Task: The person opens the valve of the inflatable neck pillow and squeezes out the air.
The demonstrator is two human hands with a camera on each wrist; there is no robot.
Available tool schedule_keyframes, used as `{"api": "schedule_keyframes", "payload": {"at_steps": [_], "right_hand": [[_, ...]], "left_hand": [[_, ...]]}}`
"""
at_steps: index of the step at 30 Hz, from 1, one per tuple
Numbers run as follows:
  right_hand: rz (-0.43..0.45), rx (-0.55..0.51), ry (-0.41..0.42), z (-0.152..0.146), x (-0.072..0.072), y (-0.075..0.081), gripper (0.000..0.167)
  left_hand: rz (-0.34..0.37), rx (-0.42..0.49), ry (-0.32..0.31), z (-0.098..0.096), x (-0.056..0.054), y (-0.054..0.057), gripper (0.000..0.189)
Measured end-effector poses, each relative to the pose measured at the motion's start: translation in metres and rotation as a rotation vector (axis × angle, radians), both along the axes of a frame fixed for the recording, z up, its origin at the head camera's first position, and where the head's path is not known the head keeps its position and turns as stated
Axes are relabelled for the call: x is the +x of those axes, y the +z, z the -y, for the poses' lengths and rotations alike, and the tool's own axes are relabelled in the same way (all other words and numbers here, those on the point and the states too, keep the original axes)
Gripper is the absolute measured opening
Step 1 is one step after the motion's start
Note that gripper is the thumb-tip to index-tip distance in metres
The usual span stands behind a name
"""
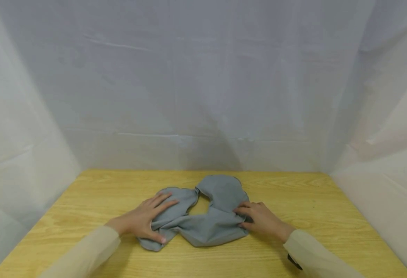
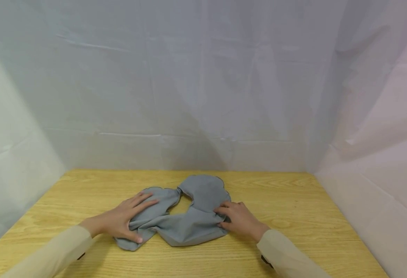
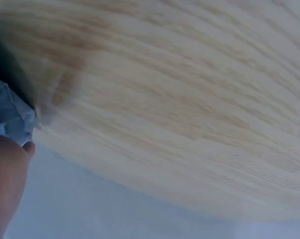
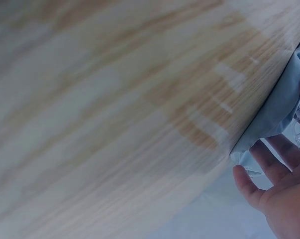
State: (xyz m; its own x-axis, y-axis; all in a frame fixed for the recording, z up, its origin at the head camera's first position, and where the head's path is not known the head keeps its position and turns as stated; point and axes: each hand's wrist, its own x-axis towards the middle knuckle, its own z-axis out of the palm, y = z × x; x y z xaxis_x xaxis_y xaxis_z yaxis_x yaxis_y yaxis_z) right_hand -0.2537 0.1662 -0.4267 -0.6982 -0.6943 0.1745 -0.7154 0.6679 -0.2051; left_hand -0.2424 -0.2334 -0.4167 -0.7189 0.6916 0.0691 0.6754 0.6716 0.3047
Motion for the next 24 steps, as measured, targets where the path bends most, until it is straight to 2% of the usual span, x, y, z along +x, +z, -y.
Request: {"api": "schedule_keyframes", "payload": {"at_steps": [4, 12, 17, 24], "right_hand": [[-0.022, -0.003, 0.005, 0.0, -0.001, 0.0, 0.041], [-0.012, 0.017, -0.003, 0.0, -0.002, 0.0, 0.041], [-0.003, 0.016, -0.006, 0.0, -0.001, 0.0, 0.041], [0.006, 0.013, -0.005, 0.001, 0.0, 0.0, 0.042]], "left_hand": [[-0.064, -0.008, -0.01, 0.002, 0.0, -0.006, 0.107], [-0.153, 0.047, -0.012, 0.001, 0.002, -0.018, 0.109], [-0.243, 0.039, 0.018, -0.001, 0.005, -0.019, 0.104], [-0.275, 0.0, 0.057, -0.003, 0.009, -0.017, 0.1]]}}
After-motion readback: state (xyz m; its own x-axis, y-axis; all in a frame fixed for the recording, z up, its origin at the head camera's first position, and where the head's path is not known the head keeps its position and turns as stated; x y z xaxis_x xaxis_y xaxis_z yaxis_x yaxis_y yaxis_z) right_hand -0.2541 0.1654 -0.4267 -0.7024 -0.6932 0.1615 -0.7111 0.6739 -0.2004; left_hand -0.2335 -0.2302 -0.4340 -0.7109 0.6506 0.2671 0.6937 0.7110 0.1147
